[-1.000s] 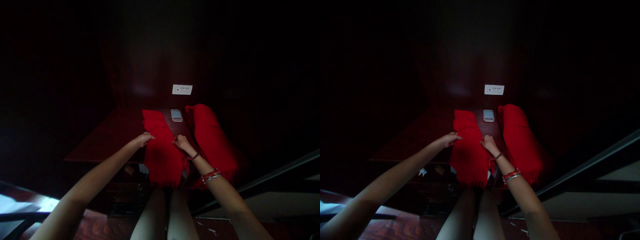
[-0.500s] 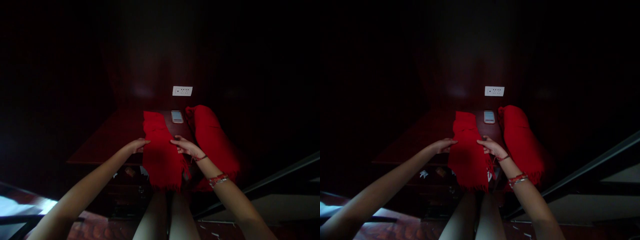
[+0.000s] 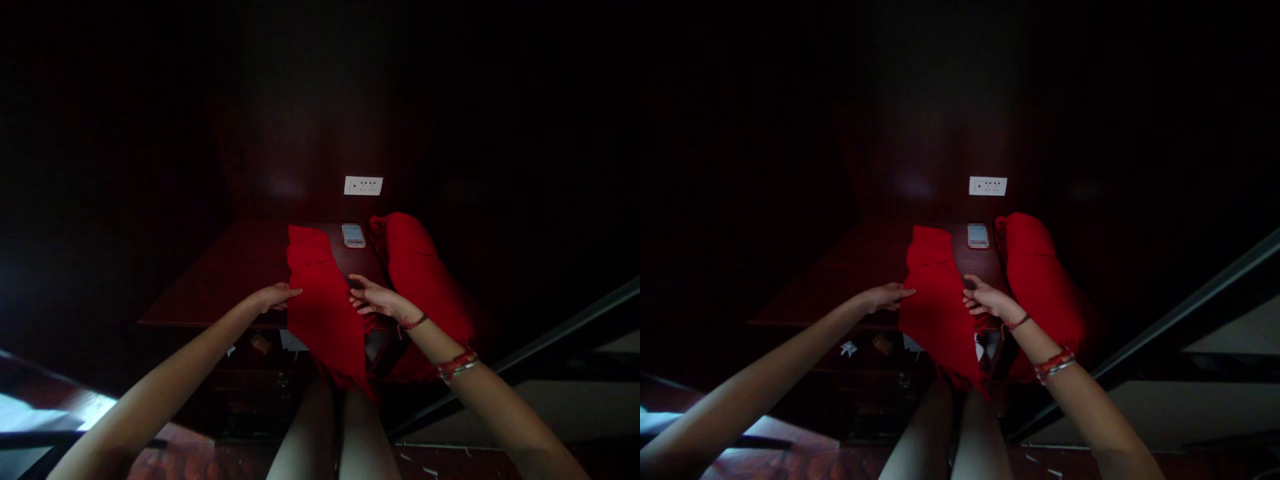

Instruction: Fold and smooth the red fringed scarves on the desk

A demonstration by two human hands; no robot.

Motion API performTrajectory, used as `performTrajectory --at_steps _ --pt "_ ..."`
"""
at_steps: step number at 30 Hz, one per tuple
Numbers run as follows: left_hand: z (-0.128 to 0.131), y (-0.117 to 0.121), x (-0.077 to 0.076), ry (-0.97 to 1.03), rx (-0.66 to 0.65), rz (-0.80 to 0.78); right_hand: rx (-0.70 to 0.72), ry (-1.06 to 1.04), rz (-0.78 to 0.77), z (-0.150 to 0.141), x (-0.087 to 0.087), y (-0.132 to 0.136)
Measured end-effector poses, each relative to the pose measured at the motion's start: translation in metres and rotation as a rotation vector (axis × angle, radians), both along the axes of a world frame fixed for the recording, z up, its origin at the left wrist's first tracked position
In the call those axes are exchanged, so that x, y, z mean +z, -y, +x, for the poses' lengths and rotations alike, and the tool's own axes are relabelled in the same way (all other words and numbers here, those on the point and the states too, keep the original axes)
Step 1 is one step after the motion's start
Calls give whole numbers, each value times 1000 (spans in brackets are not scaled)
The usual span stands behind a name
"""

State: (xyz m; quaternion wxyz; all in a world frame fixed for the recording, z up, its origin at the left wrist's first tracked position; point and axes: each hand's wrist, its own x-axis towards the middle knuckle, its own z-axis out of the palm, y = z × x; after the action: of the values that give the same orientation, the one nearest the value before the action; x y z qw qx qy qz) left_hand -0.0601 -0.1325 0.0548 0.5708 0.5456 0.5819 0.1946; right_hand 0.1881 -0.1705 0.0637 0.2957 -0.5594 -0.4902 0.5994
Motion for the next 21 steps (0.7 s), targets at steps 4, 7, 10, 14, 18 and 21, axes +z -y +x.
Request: performTrajectory --at_steps 4,7,10,14,18,21 --pt "6 8 1 40 -37 14 -13 374 311 -15 -16 6" --pt "8 8 -5 -16 14 139 -105 653 465 -22 -23 -6" --pt "8 5 -8 -5 -22 159 -138 719 449 -26 -28 -27" --pt "5 -4 -6 10 29 104 -194 631 467 -24 -33 -50" --pt "3 -14 -16 -33 150 210 -262 638 487 -16 -34 -59" --pt "0 -17 -24 -155 143 269 -186 795 486 -12 -31 -63"
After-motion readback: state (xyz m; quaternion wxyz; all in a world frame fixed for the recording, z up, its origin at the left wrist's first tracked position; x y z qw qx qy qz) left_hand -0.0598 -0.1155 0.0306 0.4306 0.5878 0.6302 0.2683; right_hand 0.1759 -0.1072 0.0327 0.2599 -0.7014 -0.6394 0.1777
